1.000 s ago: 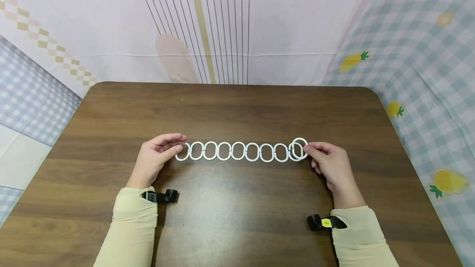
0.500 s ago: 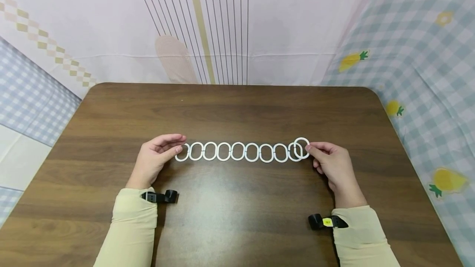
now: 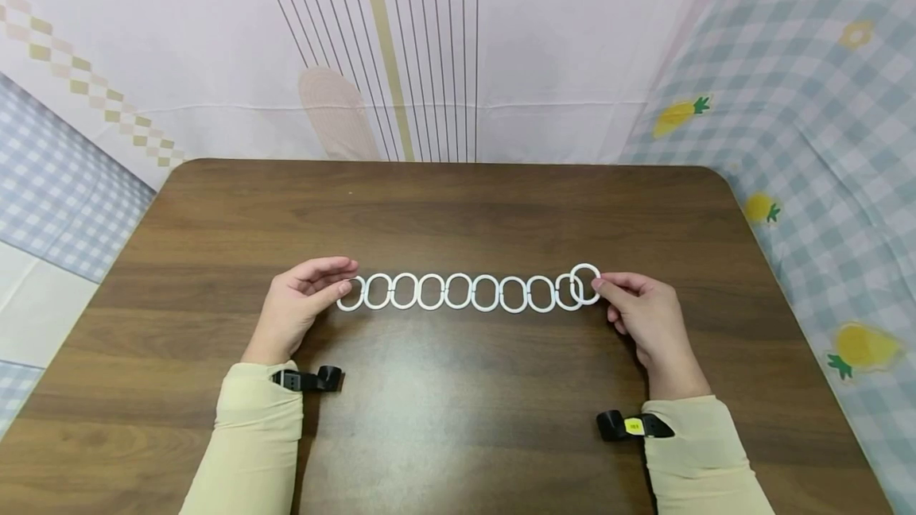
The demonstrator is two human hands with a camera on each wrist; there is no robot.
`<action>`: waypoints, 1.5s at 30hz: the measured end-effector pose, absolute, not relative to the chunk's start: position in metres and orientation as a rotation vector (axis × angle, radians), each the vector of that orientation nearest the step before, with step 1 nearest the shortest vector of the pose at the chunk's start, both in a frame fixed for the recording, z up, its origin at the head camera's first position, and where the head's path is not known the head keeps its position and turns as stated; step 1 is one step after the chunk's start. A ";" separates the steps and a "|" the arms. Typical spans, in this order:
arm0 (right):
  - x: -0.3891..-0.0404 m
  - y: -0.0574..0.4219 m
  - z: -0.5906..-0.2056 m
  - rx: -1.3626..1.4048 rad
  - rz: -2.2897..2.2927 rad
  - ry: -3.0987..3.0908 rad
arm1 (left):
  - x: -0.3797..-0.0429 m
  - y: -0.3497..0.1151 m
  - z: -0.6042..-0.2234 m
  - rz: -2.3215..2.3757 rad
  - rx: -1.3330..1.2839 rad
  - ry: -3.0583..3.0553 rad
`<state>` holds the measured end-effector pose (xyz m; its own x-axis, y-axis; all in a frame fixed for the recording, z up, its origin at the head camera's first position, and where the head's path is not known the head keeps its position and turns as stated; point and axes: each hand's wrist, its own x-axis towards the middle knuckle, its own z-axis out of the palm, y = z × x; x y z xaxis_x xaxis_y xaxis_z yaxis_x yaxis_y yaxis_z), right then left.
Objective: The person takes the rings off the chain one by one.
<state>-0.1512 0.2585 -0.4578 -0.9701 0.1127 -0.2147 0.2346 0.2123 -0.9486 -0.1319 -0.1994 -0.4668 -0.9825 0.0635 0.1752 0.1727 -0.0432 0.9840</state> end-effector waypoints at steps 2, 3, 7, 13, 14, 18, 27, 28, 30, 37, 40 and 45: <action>-0.151 0.259 -0.457 0.346 -1.883 2.364 | -0.132 -0.199 -0.466 -2.199 -0.263 -2.119; -0.151 0.259 -0.457 0.349 -1.884 2.363 | -0.132 -0.199 -0.466 -2.200 -0.264 -2.119; -0.151 0.261 -0.456 0.356 -1.882 2.358 | -0.132 -0.199 -0.466 -2.202 -0.267 -2.118; -0.152 0.262 -0.458 0.347 -1.897 2.343 | -0.132 -0.199 -0.466 -2.207 -0.266 -2.124; -0.152 0.262 -0.458 0.346 -1.903 2.339 | -0.132 -0.199 -0.466 -2.206 -0.266 -2.126; -0.152 0.264 -0.460 0.345 -1.916 2.332 | -0.132 -0.199 -0.466 -2.198 -0.266 -2.136; -0.152 0.269 -0.459 0.369 -1.923 2.329 | -0.132 -0.199 -0.466 -2.204 -0.267 -2.134; -0.152 0.269 -0.459 0.371 -1.926 2.326 | -0.132 -0.199 -0.466 -2.205 -0.266 -2.134; -0.152 0.270 -0.459 0.375 -1.923 2.328 | -0.132 -0.199 -0.466 -2.202 -0.264 -2.137; -0.152 0.272 -0.459 0.396 -1.893 2.347 | -0.132 -0.199 -0.466 -2.193 -0.261 -2.145; -0.152 0.273 -0.459 0.404 -1.875 2.362 | -0.132 -0.199 -0.466 -2.198 -0.262 -2.140; -0.152 0.274 -0.460 0.401 -1.873 2.370 | -0.132 -0.199 -0.467 -2.199 -0.263 -2.143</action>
